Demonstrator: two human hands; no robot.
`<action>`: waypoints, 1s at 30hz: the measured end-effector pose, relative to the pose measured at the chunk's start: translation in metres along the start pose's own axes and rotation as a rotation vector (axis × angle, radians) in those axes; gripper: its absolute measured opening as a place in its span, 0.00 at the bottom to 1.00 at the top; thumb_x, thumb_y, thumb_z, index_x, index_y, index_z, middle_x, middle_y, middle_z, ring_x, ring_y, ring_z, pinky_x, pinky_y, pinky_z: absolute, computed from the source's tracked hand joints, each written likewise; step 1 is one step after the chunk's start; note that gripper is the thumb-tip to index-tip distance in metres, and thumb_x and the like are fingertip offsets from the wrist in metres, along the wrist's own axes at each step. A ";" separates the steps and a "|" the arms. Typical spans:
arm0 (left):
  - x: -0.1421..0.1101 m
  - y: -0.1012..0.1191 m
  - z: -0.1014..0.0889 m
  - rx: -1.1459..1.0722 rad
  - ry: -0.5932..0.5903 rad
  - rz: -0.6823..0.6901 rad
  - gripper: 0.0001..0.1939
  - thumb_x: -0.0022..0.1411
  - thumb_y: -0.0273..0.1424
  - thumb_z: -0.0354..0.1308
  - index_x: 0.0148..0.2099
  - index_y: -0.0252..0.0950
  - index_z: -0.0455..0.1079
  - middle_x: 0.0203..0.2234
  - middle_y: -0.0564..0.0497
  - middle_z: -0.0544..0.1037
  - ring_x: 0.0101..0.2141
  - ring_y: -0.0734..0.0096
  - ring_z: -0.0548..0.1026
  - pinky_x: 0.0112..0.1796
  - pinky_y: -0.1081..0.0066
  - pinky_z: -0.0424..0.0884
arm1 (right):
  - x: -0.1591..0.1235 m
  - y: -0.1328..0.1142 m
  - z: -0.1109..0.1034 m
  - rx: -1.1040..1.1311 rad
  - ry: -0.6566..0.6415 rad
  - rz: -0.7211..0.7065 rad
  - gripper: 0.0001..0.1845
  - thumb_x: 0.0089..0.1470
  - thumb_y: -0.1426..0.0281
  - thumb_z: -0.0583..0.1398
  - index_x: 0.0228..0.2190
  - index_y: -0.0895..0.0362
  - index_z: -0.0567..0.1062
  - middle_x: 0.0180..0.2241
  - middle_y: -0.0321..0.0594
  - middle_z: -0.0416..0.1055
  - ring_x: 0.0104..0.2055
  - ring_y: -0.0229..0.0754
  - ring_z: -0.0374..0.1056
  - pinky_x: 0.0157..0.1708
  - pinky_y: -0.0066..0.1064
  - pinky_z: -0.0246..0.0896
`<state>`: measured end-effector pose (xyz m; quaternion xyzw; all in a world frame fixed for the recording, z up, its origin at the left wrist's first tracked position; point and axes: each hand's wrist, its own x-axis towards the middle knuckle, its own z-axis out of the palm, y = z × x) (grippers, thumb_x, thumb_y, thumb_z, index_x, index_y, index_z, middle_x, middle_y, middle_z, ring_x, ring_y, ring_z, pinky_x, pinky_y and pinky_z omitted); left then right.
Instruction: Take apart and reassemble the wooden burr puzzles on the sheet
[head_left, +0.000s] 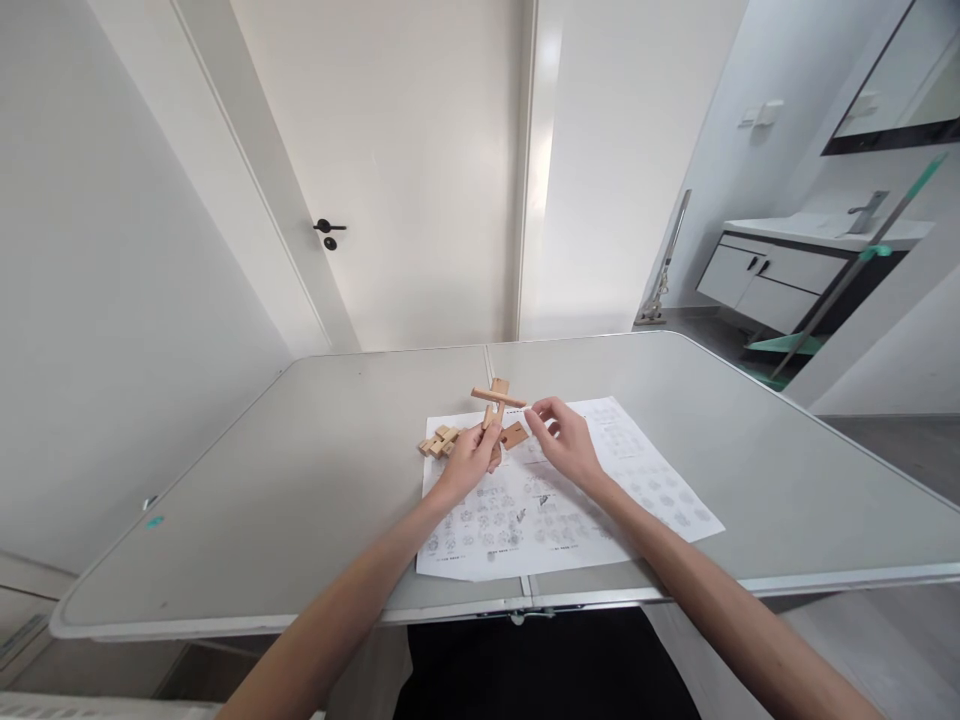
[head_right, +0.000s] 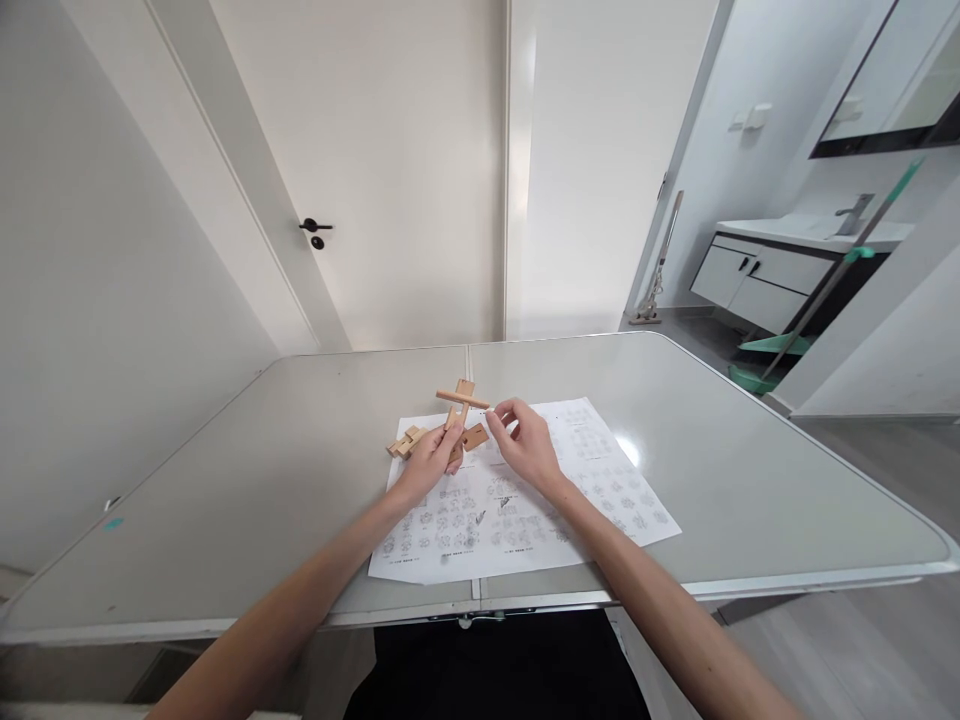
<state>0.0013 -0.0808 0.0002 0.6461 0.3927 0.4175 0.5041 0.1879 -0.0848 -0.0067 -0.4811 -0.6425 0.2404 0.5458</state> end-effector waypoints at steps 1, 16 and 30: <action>0.000 0.000 0.000 0.020 0.010 0.016 0.26 0.69 0.55 0.50 0.30 0.38 0.57 0.15 0.59 0.59 0.18 0.78 0.58 0.23 0.72 0.57 | -0.001 -0.002 0.000 0.027 -0.083 0.017 0.21 0.65 0.48 0.56 0.33 0.53 0.72 0.29 0.40 0.75 0.29 0.43 0.70 0.29 0.35 0.64; 0.003 -0.008 -0.007 0.236 0.058 0.026 0.27 0.72 0.52 0.46 0.47 0.35 0.73 0.31 0.49 0.79 0.19 0.75 0.74 0.25 0.73 0.67 | 0.008 -0.004 -0.015 0.546 -0.156 0.115 0.19 0.62 0.50 0.62 0.30 0.53 0.72 0.19 0.31 0.66 0.18 0.36 0.58 0.20 0.32 0.53; -0.006 -0.005 -0.011 0.718 -0.228 0.162 0.23 0.74 0.43 0.44 0.36 0.37 0.75 0.19 0.53 0.71 0.21 0.69 0.68 0.28 0.71 0.58 | 0.022 0.008 -0.024 0.473 0.125 0.215 0.26 0.57 0.44 0.61 0.24 0.51 0.63 0.26 0.36 0.58 0.30 0.43 0.59 0.31 0.35 0.60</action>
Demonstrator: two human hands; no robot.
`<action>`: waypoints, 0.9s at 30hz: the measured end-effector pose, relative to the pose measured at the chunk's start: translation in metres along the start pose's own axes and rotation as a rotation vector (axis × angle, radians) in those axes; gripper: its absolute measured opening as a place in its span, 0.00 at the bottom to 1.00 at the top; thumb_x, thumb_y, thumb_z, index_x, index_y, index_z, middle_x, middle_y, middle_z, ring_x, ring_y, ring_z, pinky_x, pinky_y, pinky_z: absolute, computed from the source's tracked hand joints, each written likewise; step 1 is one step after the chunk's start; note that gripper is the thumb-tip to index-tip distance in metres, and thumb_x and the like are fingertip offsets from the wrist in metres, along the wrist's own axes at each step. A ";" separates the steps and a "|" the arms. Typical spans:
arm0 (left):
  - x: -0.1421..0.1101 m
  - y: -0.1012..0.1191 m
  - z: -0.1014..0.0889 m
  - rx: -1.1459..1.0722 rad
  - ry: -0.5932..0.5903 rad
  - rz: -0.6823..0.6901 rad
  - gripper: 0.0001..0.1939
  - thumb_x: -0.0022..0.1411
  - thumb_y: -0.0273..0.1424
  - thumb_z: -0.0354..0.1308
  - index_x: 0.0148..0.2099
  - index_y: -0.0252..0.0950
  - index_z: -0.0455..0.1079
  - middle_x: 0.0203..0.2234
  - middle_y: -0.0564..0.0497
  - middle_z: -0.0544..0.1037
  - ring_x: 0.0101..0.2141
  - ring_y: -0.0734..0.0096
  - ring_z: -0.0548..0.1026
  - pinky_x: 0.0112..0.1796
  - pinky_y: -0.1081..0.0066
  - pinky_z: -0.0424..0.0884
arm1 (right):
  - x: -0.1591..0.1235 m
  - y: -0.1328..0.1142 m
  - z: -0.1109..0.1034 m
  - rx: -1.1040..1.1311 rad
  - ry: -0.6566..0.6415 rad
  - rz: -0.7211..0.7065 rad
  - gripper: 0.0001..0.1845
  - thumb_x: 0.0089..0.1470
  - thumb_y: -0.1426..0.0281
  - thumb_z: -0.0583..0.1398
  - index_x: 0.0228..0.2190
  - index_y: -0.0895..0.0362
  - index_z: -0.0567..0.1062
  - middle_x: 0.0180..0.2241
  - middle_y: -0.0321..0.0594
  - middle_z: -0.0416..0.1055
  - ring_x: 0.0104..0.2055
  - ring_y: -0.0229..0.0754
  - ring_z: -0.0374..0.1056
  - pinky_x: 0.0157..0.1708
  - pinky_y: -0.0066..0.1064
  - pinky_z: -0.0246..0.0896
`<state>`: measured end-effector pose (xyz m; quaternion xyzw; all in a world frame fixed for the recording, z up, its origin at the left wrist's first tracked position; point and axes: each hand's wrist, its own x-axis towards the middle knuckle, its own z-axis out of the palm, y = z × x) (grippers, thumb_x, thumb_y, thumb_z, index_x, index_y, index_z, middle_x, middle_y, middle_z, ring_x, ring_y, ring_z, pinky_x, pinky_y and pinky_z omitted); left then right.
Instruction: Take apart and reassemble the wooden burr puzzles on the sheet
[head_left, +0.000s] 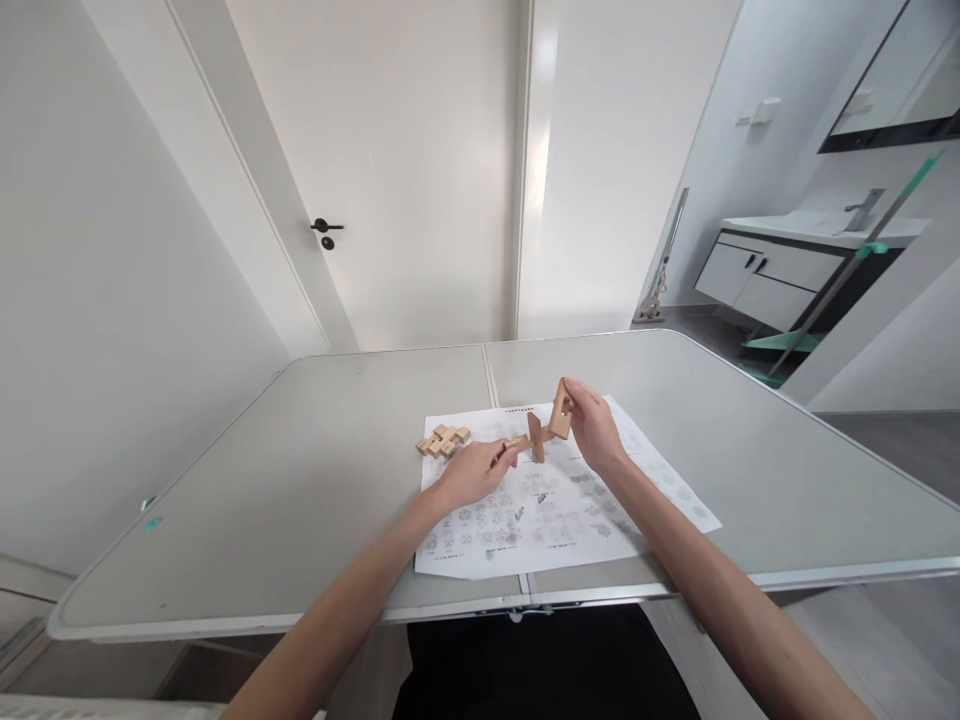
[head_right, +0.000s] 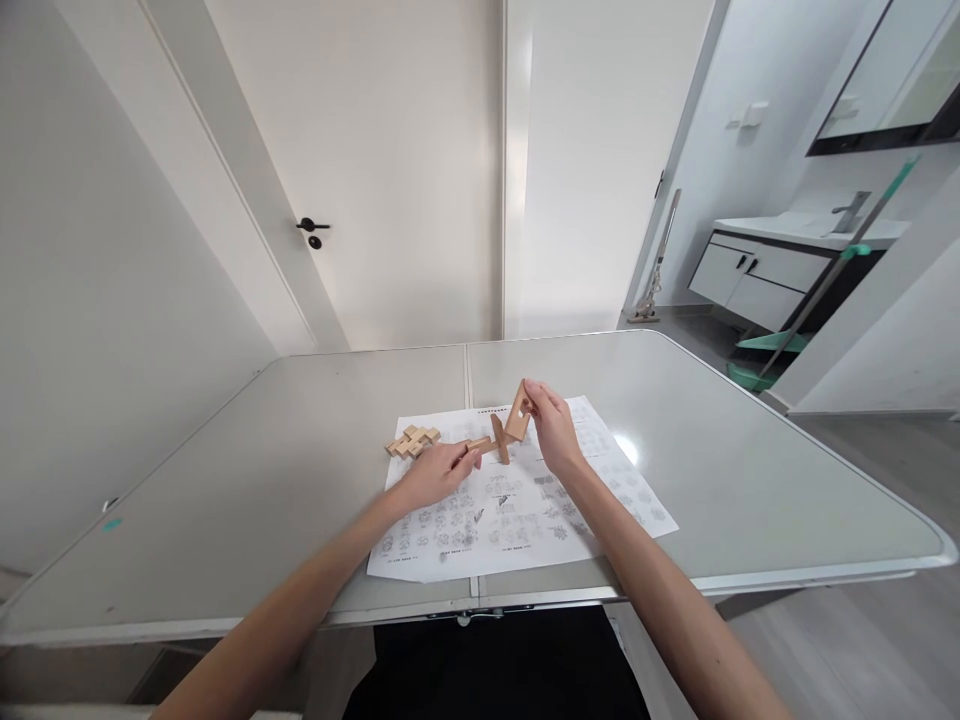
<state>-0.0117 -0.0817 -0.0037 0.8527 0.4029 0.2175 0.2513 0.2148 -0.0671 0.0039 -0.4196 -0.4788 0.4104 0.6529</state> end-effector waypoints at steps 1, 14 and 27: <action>0.000 0.000 0.000 0.008 -0.007 0.011 0.23 0.74 0.42 0.44 0.36 0.38 0.75 0.20 0.53 0.72 0.22 0.69 0.68 0.28 0.71 0.58 | 0.000 0.000 0.000 -0.034 -0.025 0.006 0.27 0.57 0.43 0.59 0.24 0.51 0.62 0.26 0.36 0.58 0.30 0.44 0.59 0.31 0.36 0.60; -0.002 0.006 -0.005 0.107 -0.128 0.070 0.21 0.75 0.41 0.43 0.37 0.38 0.72 0.27 0.50 0.78 0.24 0.67 0.70 0.29 0.70 0.57 | -0.006 0.002 0.003 -0.149 -0.294 0.168 0.29 0.57 0.42 0.60 0.24 0.53 0.61 0.26 0.33 0.56 0.29 0.39 0.55 0.29 0.30 0.54; -0.002 0.001 -0.002 0.119 -0.125 0.104 0.20 0.75 0.41 0.44 0.38 0.39 0.72 0.26 0.50 0.77 0.26 0.65 0.72 0.30 0.69 0.57 | -0.003 0.002 -0.004 -0.068 -0.444 0.395 0.27 0.54 0.44 0.63 0.25 0.53 0.65 0.25 0.32 0.57 0.26 0.38 0.54 0.25 0.30 0.54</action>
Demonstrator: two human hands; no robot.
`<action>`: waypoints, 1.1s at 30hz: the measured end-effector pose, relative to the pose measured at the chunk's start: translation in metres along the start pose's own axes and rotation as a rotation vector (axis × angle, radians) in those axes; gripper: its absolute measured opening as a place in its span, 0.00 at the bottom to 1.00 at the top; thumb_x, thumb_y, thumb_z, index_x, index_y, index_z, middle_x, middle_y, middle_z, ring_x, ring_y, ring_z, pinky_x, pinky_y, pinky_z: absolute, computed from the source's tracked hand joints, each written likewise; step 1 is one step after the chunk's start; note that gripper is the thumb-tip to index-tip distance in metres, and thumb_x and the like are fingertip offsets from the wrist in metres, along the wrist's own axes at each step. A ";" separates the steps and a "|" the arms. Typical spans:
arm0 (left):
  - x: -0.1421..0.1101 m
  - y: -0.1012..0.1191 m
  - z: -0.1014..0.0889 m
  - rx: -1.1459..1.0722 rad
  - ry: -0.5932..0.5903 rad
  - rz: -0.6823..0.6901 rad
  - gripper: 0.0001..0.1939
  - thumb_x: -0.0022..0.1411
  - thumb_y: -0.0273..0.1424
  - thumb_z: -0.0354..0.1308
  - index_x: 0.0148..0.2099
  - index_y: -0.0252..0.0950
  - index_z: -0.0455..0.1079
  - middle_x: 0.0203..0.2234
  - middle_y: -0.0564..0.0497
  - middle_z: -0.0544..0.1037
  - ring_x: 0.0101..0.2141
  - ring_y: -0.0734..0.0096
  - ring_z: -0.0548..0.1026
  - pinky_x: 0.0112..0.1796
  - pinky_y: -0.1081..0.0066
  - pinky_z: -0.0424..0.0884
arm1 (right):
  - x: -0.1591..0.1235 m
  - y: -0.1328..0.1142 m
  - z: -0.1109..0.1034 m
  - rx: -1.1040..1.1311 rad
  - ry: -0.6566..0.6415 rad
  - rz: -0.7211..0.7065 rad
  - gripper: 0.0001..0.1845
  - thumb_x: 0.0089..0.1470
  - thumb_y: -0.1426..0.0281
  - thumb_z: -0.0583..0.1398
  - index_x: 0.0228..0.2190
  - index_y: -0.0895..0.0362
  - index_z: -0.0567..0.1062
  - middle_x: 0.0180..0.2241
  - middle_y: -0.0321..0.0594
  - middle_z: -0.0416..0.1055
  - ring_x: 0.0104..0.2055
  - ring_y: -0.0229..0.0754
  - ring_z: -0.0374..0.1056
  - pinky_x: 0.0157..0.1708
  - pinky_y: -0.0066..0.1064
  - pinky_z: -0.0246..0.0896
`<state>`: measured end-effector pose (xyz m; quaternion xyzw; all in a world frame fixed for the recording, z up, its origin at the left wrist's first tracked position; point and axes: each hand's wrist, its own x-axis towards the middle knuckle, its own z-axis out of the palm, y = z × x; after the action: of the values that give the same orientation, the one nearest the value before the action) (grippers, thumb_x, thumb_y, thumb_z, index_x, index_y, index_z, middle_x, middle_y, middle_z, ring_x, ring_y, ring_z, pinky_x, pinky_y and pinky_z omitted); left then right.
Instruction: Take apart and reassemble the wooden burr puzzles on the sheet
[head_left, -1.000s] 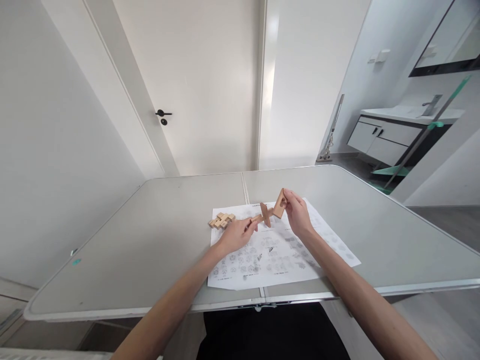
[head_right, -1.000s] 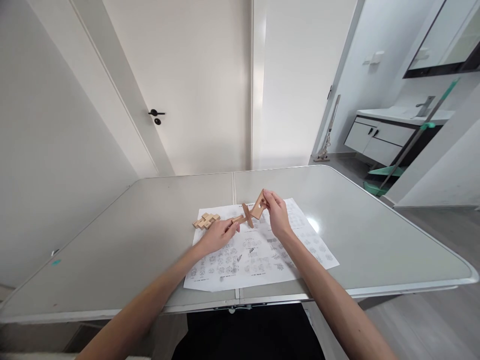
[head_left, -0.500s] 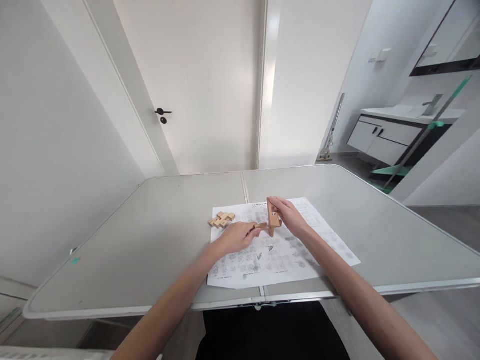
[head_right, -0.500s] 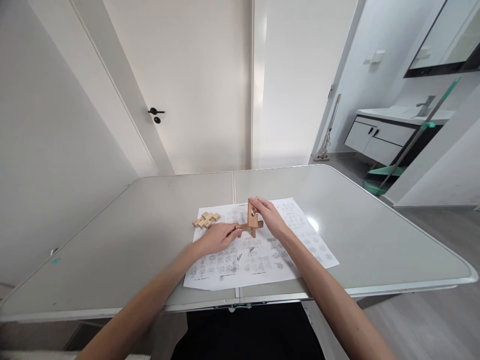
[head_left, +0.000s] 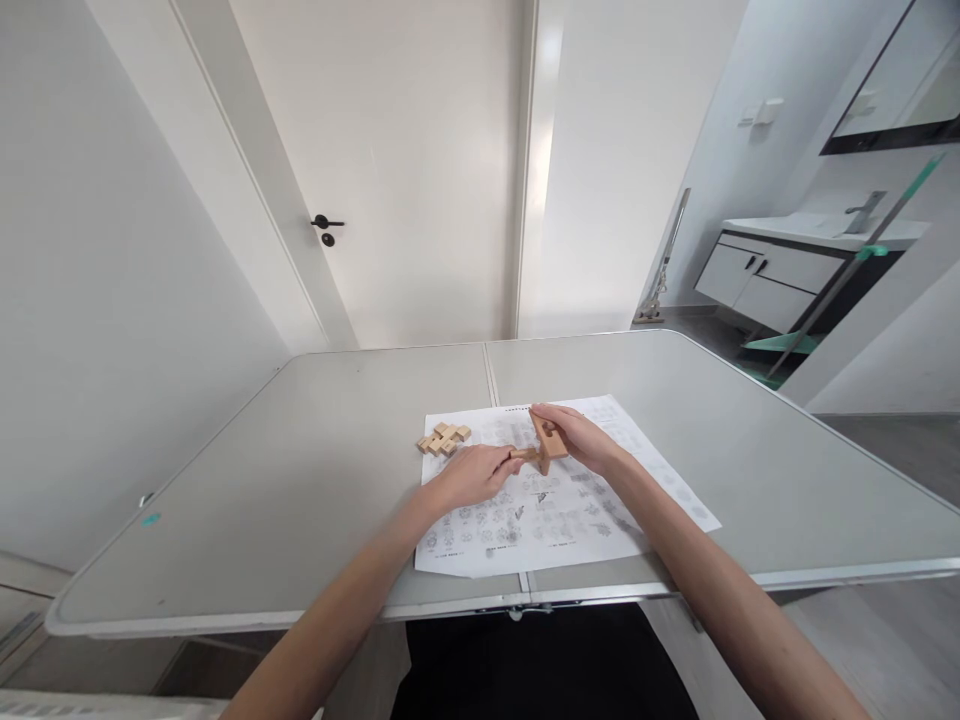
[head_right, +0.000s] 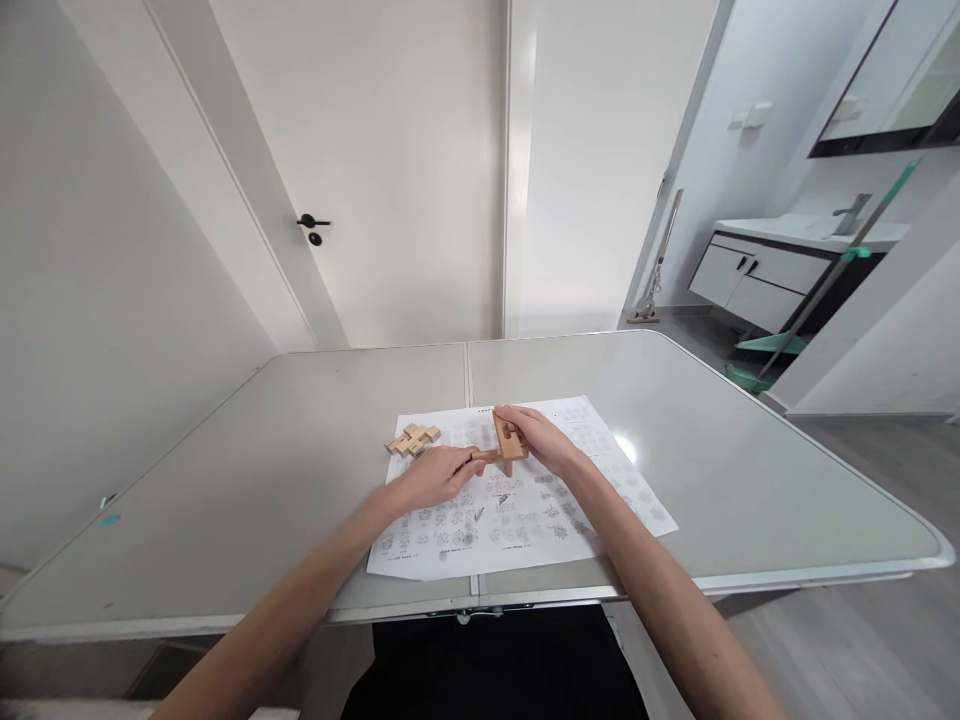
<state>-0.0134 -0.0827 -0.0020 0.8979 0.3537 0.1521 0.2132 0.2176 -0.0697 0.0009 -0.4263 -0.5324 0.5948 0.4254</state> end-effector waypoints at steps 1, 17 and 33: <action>0.000 0.000 0.000 -0.014 0.007 0.000 0.20 0.75 0.41 0.44 0.38 0.39 0.72 0.26 0.50 0.77 0.26 0.65 0.72 0.30 0.69 0.58 | 0.000 0.000 -0.001 0.006 -0.012 0.008 0.27 0.53 0.44 0.64 0.25 0.53 0.65 0.24 0.32 0.57 0.25 0.38 0.54 0.25 0.30 0.53; 0.000 0.005 -0.002 -0.140 0.036 -0.045 0.21 0.73 0.45 0.48 0.36 0.39 0.73 0.23 0.51 0.75 0.22 0.67 0.69 0.27 0.70 0.57 | -0.003 -0.003 -0.007 -0.080 -0.073 0.056 0.28 0.52 0.43 0.65 0.25 0.55 0.69 0.24 0.32 0.60 0.26 0.37 0.55 0.26 0.30 0.56; 0.001 0.003 -0.001 0.028 -0.022 -0.040 0.21 0.76 0.41 0.42 0.41 0.38 0.74 0.29 0.48 0.79 0.27 0.65 0.74 0.29 0.69 0.58 | 0.001 0.007 -0.014 -0.157 -0.092 0.076 0.26 0.55 0.44 0.64 0.30 0.56 0.75 0.31 0.35 0.67 0.34 0.40 0.61 0.36 0.31 0.56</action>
<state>-0.0113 -0.0836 0.0009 0.8951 0.3715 0.1330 0.2075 0.2305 -0.0654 -0.0071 -0.4505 -0.5801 0.5856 0.3430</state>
